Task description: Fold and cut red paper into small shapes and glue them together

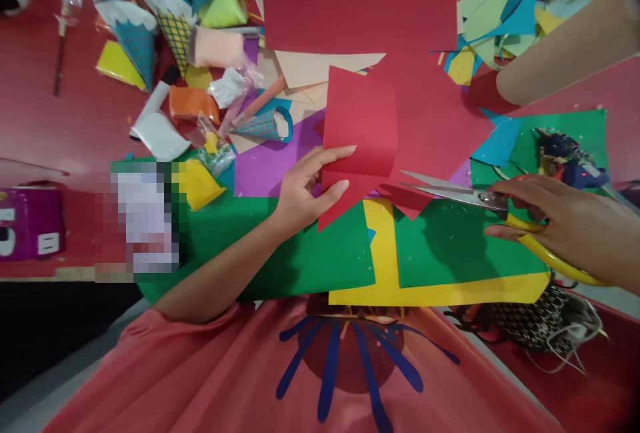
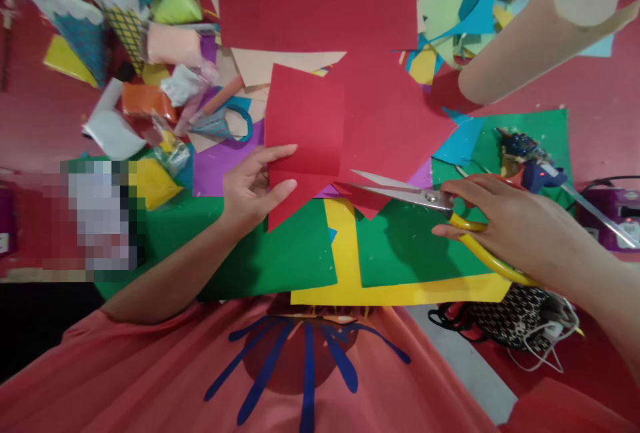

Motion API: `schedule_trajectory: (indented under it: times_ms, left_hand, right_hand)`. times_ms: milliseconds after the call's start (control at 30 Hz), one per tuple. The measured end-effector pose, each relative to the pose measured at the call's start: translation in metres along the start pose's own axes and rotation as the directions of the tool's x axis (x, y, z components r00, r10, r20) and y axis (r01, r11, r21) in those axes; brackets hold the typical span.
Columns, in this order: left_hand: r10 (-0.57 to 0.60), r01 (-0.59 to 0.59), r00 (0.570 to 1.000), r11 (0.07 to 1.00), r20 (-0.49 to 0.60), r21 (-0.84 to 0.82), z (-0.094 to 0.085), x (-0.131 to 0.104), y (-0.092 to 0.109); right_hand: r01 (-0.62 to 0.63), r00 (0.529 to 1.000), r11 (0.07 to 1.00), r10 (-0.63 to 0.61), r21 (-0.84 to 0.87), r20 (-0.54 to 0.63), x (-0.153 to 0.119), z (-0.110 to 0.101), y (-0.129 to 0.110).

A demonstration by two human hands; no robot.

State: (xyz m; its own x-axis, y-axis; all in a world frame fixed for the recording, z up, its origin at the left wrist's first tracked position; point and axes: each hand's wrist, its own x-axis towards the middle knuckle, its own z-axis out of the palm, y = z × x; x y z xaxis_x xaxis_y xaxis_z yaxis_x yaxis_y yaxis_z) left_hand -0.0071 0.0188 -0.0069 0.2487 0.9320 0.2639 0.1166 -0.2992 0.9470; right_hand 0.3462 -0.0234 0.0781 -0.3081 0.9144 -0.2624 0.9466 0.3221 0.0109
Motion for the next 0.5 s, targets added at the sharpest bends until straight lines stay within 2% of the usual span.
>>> schedule_trajectory:
  times_ms: [100,267,367,500]
  left_hand:
    - [0.0,0.0,1.0,1.0,0.024,-0.003,-0.001,-0.001,-0.002]
    - [-0.022,0.021,0.999,0.999,0.043,0.026,-0.003,-0.004,-0.004]
    - [-0.002,0.0,0.999,0.999,0.047,0.041,-0.003,-0.005,-0.003]
    - [0.034,-0.037,0.998,0.998,0.052,0.057,-0.004,-0.005,-0.003]
  right_hand:
    - [0.151,0.986,0.987,-0.154,0.049,0.06,0.011,0.0,-0.009]
    - [0.273,0.962,0.959,-0.271,0.077,-0.031,0.022,-0.001,-0.017]
    - [0.287,0.958,0.951,-0.285,0.115,-0.033,0.025,0.0,-0.02]
    - [0.235,0.971,0.957,-0.24,0.172,0.005,0.027,0.002,-0.023]
